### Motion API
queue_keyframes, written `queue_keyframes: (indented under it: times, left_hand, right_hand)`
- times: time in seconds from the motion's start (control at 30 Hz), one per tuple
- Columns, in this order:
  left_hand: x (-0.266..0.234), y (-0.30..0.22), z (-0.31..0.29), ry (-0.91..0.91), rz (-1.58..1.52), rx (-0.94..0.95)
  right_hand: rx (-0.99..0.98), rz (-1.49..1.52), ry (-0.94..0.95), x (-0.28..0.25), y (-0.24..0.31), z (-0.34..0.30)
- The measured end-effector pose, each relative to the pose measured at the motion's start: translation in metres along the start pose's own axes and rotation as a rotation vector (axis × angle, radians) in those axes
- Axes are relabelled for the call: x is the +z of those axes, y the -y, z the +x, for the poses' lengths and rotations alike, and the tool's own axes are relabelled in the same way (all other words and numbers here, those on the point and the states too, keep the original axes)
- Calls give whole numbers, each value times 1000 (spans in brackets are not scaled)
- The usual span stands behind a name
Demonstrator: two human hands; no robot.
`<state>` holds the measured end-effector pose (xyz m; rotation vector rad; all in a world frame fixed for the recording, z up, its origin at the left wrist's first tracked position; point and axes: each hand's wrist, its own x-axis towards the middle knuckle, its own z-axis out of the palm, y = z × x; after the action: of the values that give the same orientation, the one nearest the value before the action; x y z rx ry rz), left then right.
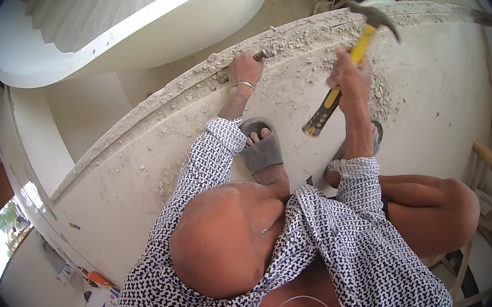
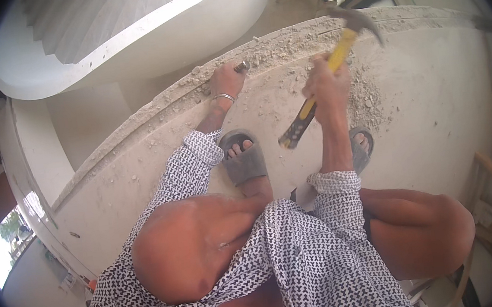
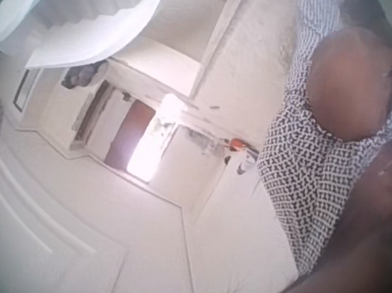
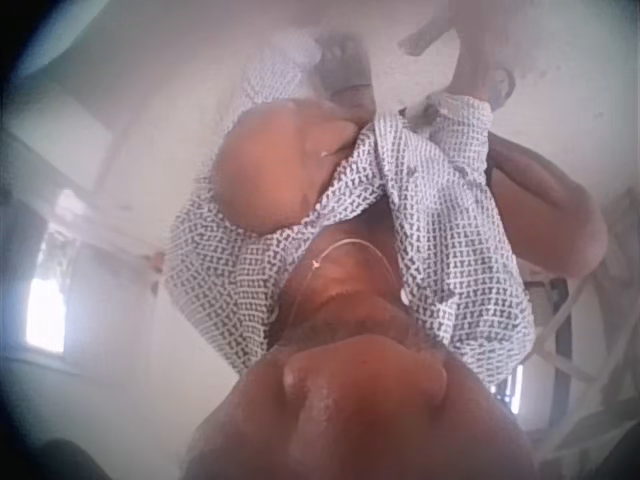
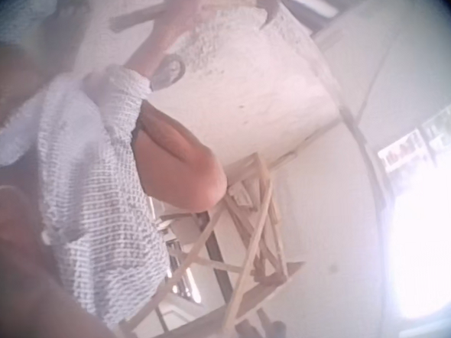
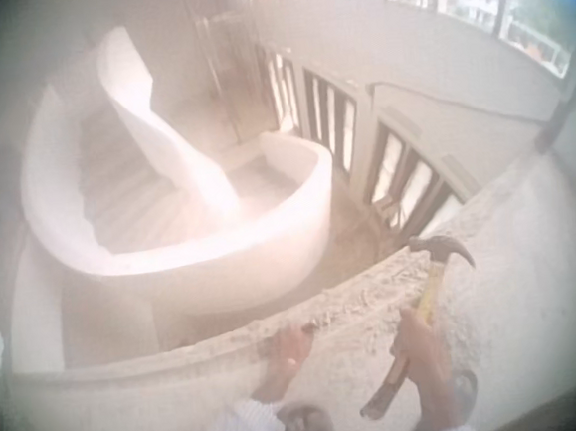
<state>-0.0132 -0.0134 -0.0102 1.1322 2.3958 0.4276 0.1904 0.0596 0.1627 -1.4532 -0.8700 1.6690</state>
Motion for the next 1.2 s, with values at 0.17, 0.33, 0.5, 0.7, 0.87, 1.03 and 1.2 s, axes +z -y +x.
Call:
queue_keyframes:
  times: [0.17, 0.33, 0.5, 0.7, 0.87, 1.03, 1.2]
  left_hand:
    - [0, -10, -2, 34, 10, 0]
    - [-5, 0, -1, 32, -13, -8]
    - [-3, -6, 1, 23, 10, 4]
    - [-5, 4, -2, -10, -37, -48]
    - [-8, -4, -2, 13, -45, -27]
    - [-5, -1, 0, -16, -51, -36]
    - [-4, -3, 2, -16, -52, -28]
  right_hand:
    - [493, -236, 341, 21, -79, -29]
    - [175, -82, 166, 5, -23, -11]
    - [-63, -59, -232, 15, -68, -3]
    - [427, -166, 274, 10, -58, -26]
    - [-8, 79, -128, -4, -33, 4]
    - [559, -186, 412, 19, -73, -15]
    - [119, 42, 42, -7, -18, 9]
